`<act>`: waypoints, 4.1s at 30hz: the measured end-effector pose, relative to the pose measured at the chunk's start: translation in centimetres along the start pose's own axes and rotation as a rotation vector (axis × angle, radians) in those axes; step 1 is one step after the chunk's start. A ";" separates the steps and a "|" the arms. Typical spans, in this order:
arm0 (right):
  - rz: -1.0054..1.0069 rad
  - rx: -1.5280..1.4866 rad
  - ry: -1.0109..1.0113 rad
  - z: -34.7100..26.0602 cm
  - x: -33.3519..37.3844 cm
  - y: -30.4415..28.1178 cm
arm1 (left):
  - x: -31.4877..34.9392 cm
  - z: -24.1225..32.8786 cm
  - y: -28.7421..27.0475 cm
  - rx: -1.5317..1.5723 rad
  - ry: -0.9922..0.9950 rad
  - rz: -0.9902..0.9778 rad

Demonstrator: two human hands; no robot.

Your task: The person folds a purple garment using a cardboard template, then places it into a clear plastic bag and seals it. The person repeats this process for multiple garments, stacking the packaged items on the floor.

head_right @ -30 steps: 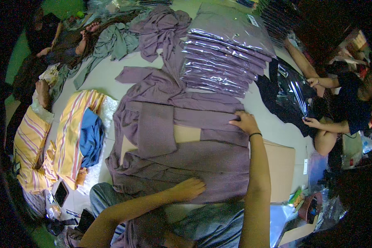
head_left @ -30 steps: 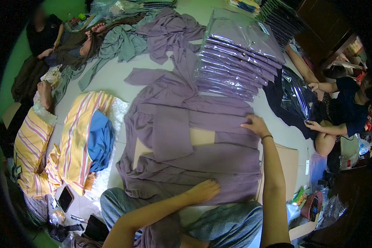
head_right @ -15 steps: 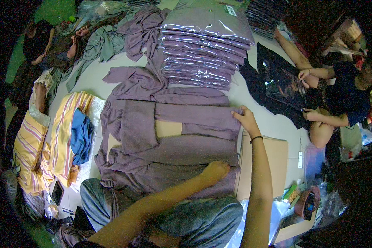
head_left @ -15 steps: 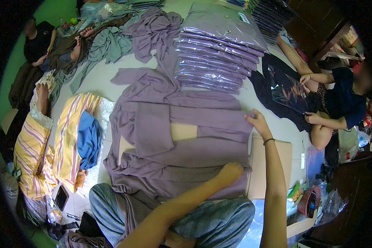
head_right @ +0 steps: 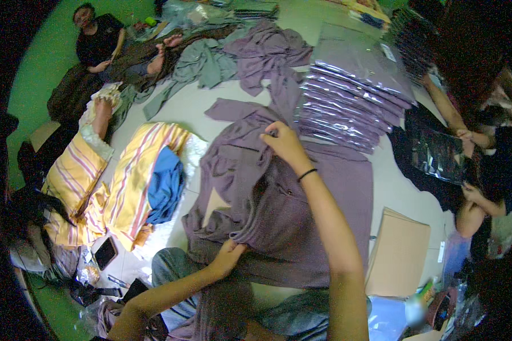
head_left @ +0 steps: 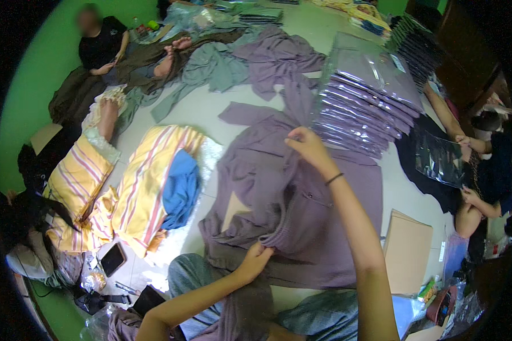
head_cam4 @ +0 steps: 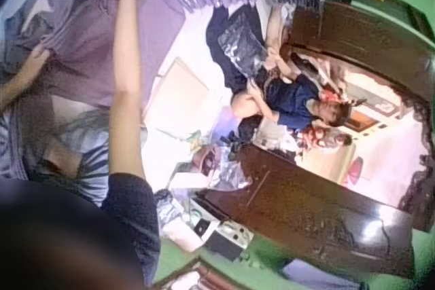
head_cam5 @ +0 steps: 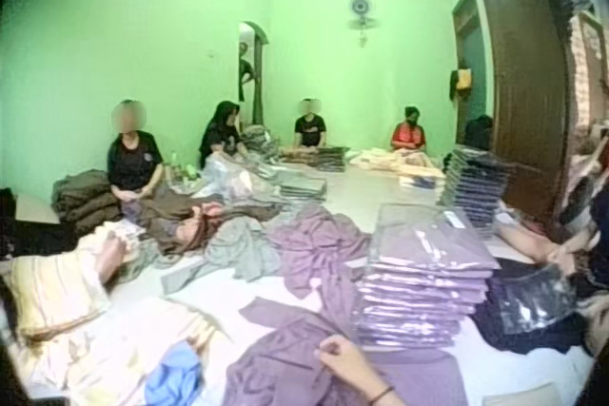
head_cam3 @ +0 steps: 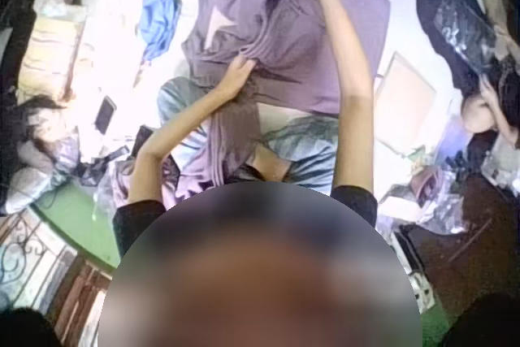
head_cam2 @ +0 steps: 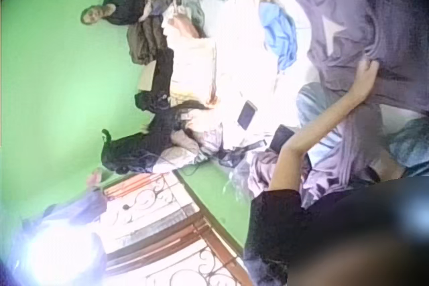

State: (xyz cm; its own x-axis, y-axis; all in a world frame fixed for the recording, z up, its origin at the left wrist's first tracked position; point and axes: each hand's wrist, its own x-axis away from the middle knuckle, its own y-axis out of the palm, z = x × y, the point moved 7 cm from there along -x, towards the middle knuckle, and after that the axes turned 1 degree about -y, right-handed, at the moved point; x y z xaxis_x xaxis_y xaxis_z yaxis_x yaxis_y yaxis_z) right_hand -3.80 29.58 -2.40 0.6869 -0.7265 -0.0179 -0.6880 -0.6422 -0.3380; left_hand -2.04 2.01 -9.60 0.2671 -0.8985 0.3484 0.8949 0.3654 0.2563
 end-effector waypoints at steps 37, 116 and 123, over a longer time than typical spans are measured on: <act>0.229 0.279 -0.095 -1.0 20.7 9.2 | -11.6 9.0 1.2 -1.537 0.803 0.004; 0.511 -1.228 0.593 8.7 29.5 8.3 | -1.1 1.8 6.7 -1.221 0.210 -0.238; 0.477 -1.225 0.450 7.6 29.2 8.1 | -3.1 0.3 4.0 -1.289 0.440 0.074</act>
State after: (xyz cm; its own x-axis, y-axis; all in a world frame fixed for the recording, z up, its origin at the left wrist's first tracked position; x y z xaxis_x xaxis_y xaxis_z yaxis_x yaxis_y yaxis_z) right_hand 12.50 5.04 -12.84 0.3576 -0.7987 0.4839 -0.7576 0.0549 0.6504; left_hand 0.61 6.38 -9.35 0.2023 -0.9780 -0.0505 0.5044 0.1483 -0.8506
